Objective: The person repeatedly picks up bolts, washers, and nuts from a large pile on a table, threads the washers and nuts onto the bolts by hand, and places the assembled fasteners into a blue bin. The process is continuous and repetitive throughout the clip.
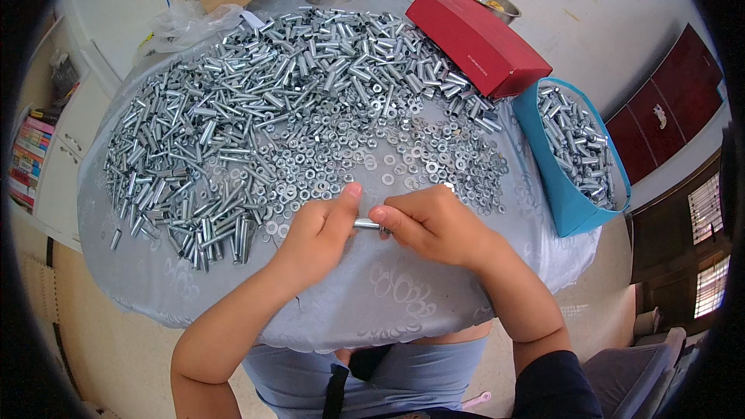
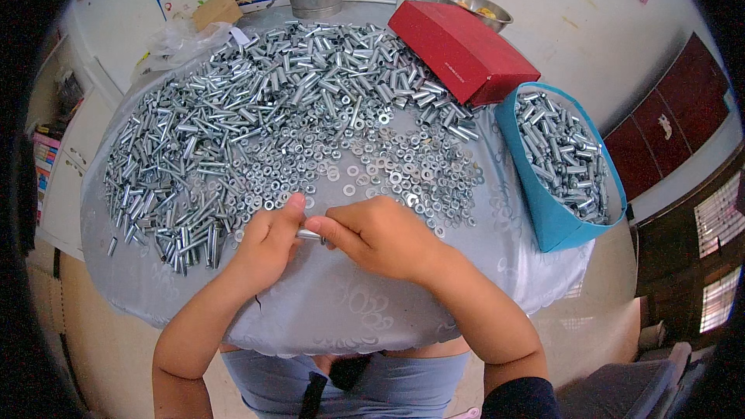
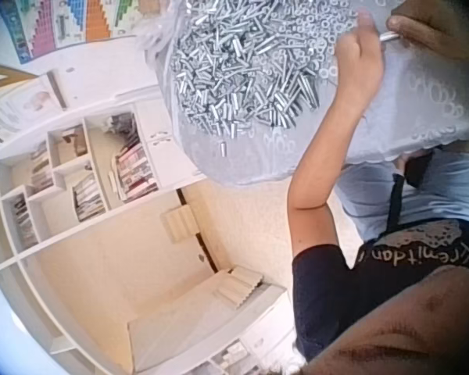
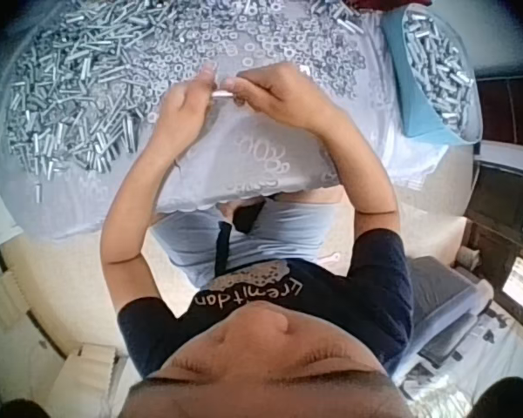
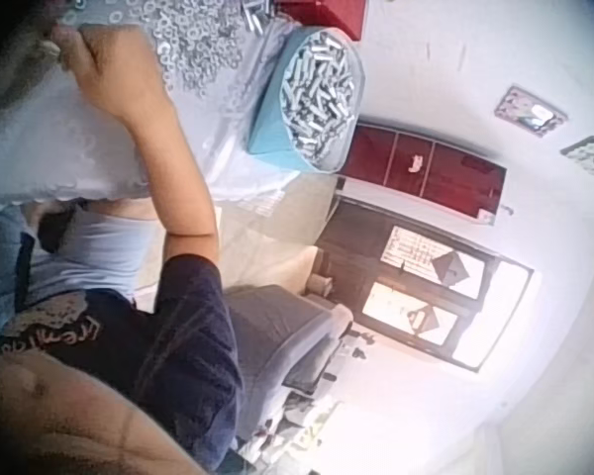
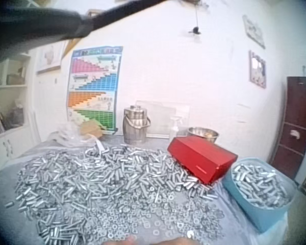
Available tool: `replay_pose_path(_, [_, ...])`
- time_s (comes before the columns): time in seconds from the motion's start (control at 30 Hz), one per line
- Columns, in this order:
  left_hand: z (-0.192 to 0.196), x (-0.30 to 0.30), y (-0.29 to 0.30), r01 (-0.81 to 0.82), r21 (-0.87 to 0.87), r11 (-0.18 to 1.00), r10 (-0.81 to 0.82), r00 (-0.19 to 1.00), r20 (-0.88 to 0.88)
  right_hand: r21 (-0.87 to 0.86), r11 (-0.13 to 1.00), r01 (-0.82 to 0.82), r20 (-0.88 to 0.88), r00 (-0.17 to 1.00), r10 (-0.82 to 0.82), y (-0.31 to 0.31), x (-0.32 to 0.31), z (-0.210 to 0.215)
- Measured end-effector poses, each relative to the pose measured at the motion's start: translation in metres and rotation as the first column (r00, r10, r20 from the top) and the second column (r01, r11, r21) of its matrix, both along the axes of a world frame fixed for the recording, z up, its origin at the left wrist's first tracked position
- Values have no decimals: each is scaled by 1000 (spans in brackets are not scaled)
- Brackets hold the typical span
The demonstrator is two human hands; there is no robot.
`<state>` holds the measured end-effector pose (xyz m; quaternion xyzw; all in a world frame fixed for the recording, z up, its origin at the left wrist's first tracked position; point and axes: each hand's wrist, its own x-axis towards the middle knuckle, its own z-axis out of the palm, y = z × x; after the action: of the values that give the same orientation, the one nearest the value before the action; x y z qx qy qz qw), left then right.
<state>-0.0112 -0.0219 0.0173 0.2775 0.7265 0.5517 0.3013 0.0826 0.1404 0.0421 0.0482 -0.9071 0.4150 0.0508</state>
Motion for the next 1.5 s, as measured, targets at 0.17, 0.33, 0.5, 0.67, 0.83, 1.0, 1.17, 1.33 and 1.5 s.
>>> replay_pose_path(0.17, [-6,-2,-1,-38,20,999,37,998,41,125,992,-34,-143,988,52,-2,0,0])
replay_pose_path(0.33, [-2,1,-2,-14,69,997,21,995,-93,235,970,-62,-151,984,100,1,0,-3])
replay_pose_path(0.5, [-4,3,1,-6,224,974,67,961,-268,-289,957,3,392,913,115,-1,-2,6])
replay_pose_path(0.67, [-1,2,1,-51,129,990,65,992,-109,250,968,38,-441,894,79,-3,-1,-8])
replay_pose_path(0.83, [-3,2,0,-7,239,971,83,947,-311,339,940,48,-553,818,158,-1,-3,-11])
replay_pose_path(1.0, [2,0,-4,45,284,958,129,815,-565,212,976,-60,-290,949,121,-6,-1,-17])
replay_pose_path(1.17, [3,-1,-4,103,312,945,185,617,-765,-554,831,-54,125,981,147,-14,0,-10])
replay_pose_path(1.33, [6,-6,-9,210,224,952,139,355,-925,-835,535,128,421,775,472,-2,-3,1])
replay_pose_path(1.5, [5,-4,-10,105,242,965,128,616,-777,-316,944,-95,-43,995,85,-13,-2,-13])
